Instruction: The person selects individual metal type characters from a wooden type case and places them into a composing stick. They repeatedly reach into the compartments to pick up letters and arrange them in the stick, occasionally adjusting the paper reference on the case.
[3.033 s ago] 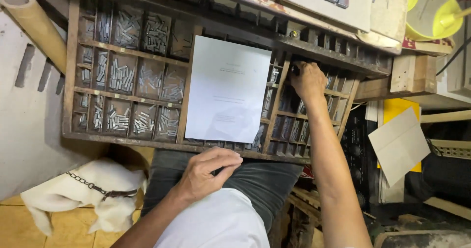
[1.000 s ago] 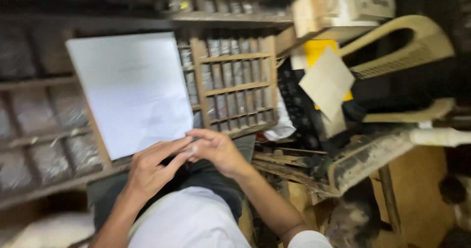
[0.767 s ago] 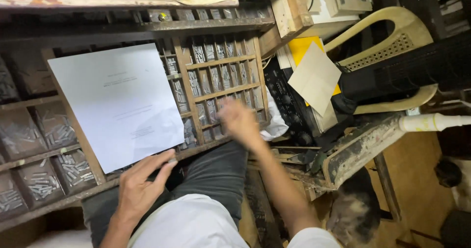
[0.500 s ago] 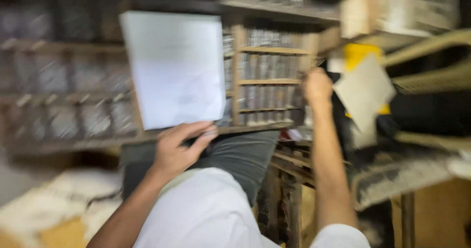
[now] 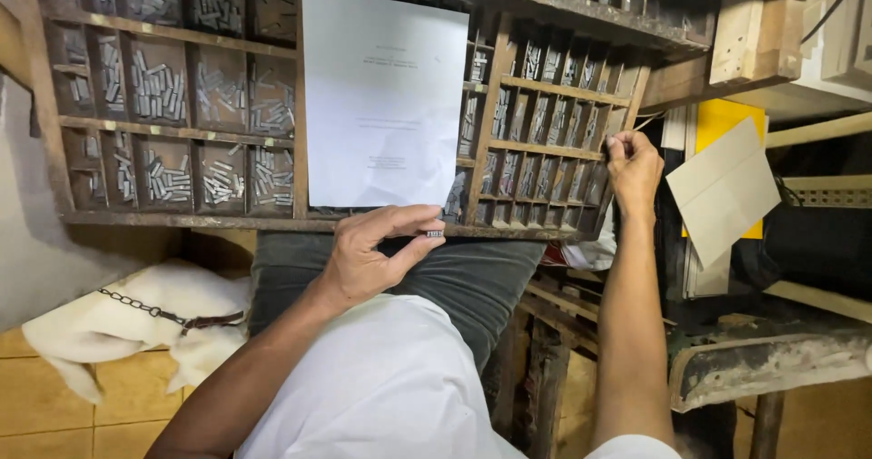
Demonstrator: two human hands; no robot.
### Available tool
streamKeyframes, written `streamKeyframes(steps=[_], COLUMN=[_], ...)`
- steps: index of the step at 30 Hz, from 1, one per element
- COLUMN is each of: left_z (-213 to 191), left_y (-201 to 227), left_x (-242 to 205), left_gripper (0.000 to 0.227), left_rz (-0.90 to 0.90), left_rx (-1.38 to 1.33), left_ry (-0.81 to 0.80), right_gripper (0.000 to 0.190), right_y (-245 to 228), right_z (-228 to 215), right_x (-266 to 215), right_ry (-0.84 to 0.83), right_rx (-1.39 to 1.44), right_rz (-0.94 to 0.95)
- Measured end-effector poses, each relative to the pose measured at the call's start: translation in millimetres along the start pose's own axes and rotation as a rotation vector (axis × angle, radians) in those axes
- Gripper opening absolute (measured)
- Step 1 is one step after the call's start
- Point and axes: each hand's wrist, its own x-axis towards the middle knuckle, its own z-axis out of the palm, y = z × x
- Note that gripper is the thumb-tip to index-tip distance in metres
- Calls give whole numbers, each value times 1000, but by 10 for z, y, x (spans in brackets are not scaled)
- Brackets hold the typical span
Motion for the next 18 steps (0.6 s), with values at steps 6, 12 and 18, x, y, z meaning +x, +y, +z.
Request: streamKeyframes(steps=[6,12,18], left_z=[18,42,44], left_y=[18,14,74], left_x=[15,16,56], left_gripper=[32,33,30], left_rz=[7,-8,15], left_rx=[34,34,26], left_ry=[0,-7,-1], right_gripper=[6,5,5], right_y=[113,412,542], right_z=[142,306,397], right_x=[-5,65,68], right_ry=[113,198,223], right_rx=[151,279,342], right_rz=[65,98,117])
